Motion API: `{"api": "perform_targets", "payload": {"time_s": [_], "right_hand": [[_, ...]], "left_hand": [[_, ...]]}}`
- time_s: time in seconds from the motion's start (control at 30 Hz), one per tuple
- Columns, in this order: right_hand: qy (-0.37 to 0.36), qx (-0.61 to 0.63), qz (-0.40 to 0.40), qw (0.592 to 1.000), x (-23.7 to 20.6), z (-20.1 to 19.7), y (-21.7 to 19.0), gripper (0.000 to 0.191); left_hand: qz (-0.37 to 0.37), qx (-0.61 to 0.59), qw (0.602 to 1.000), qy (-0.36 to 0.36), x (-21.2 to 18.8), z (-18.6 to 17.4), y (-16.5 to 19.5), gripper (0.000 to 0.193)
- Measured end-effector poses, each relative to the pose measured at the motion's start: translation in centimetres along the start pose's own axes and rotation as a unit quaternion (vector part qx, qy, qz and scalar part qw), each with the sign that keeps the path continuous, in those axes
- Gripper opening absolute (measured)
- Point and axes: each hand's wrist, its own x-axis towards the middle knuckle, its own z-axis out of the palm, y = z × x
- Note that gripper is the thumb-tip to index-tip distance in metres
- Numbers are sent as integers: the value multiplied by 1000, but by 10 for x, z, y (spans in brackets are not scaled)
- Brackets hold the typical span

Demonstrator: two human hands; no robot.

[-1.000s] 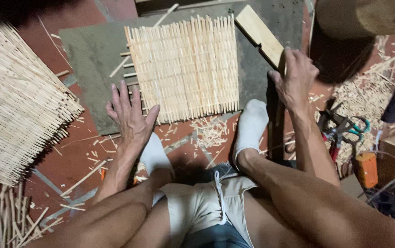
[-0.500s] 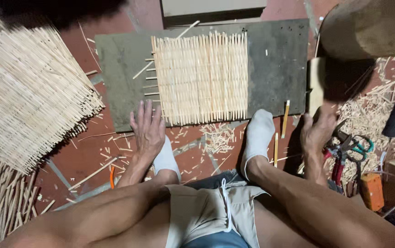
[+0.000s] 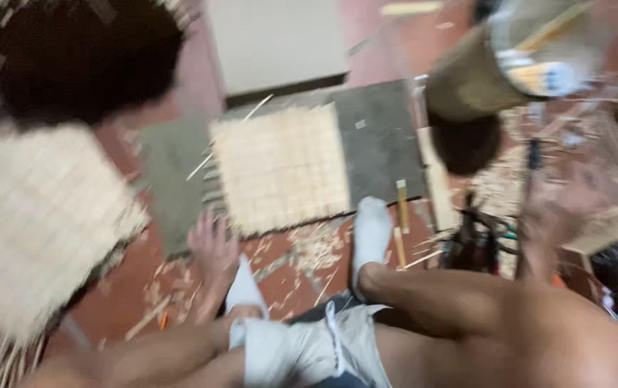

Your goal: The person sits on the floor and assembles a small woven mat from thin wooden sticks. They align the sticks, apply adhesive with a roller to a board, press the mat onto the board, and stack the finished unit with others.

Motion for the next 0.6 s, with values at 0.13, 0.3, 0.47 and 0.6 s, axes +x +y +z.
{"api": "perform_targets", "payload": {"time_s": [0.13,0.3,0.47,0.6], "right_hand": [[-69,4,56,996,31,7,7,67],[-78,114,114,984,42,2,6,36],[-73,162,118,977,89,-41,15,38],[-108,118,-11,987,178,-83,37,33]], "left_hand": [[0,40,999,-6,-14,-17,17,49],[-25,8,998,58,-31,-19,29,58],[-55,48,996,50,-40,-2,18,65],[-73,86,992,56,-37,10,13,68]]}}
